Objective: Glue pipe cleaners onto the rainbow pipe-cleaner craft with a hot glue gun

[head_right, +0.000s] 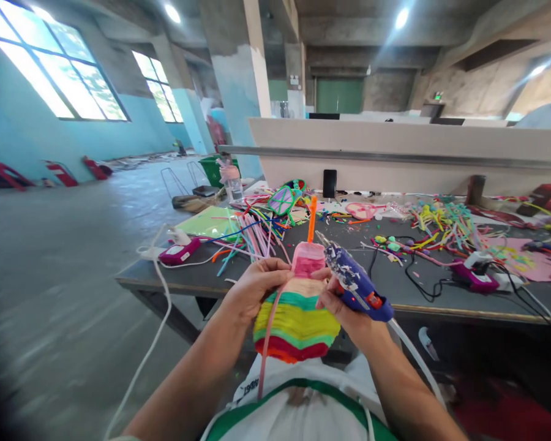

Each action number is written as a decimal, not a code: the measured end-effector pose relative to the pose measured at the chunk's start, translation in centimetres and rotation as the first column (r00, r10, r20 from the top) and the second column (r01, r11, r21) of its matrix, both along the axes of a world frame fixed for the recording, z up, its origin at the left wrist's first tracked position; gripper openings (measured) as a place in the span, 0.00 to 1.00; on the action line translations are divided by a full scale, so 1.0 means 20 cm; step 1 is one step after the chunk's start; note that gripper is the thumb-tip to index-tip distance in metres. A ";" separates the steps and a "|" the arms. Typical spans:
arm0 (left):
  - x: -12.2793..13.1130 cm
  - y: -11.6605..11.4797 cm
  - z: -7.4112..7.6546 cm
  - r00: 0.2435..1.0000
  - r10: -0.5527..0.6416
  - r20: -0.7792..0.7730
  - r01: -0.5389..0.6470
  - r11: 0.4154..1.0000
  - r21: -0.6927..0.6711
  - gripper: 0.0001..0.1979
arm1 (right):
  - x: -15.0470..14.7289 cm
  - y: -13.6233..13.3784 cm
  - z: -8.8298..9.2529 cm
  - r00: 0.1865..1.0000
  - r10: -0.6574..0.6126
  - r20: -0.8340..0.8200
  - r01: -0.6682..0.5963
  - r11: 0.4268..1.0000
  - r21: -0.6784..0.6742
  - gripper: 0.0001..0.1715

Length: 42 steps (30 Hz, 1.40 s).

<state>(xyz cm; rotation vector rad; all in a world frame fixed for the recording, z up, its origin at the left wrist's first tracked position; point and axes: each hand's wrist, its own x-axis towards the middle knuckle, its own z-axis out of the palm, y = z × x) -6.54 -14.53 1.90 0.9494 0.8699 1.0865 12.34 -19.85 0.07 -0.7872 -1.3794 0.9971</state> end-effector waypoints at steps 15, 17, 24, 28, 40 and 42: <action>-0.07 0.10 -0.09 0.989 -0.052 0.136 0.071 0.988 -0.138 0.12 | 0.09 0.03 -0.03 0.993 -0.099 -0.062 0.093 0.991 -0.098 0.08; -0.07 0.10 -0.10 0.992 -0.041 0.120 0.058 0.989 -0.134 0.12 | 0.10 0.00 -0.02 0.996 -0.090 -0.001 0.089 0.988 -0.127 0.09; -0.03 0.05 -0.10 1.000 -0.018 0.002 0.018 0.999 -0.028 0.12 | 0.10 -0.11 -0.09 0.979 -0.080 0.189 0.126 0.963 -0.240 0.15; -0.01 0.00 -0.08 0.998 -0.024 -0.066 0.026 0.999 0.025 0.11 | 0.08 -0.12 -0.11 0.969 -0.112 0.221 0.172 0.946 -0.273 0.19; 0.04 -0.07 -0.06 0.981 -0.045 -0.186 0.063 0.994 0.087 0.12 | 0.08 -0.11 -0.16 0.957 -0.188 0.222 0.241 0.940 -0.242 0.17; 0.04 -0.08 -0.06 0.981 -0.046 -0.189 0.065 0.994 0.093 0.12 | 0.08 -0.11 -0.18 0.952 -0.218 0.217 0.268 0.934 -0.237 0.16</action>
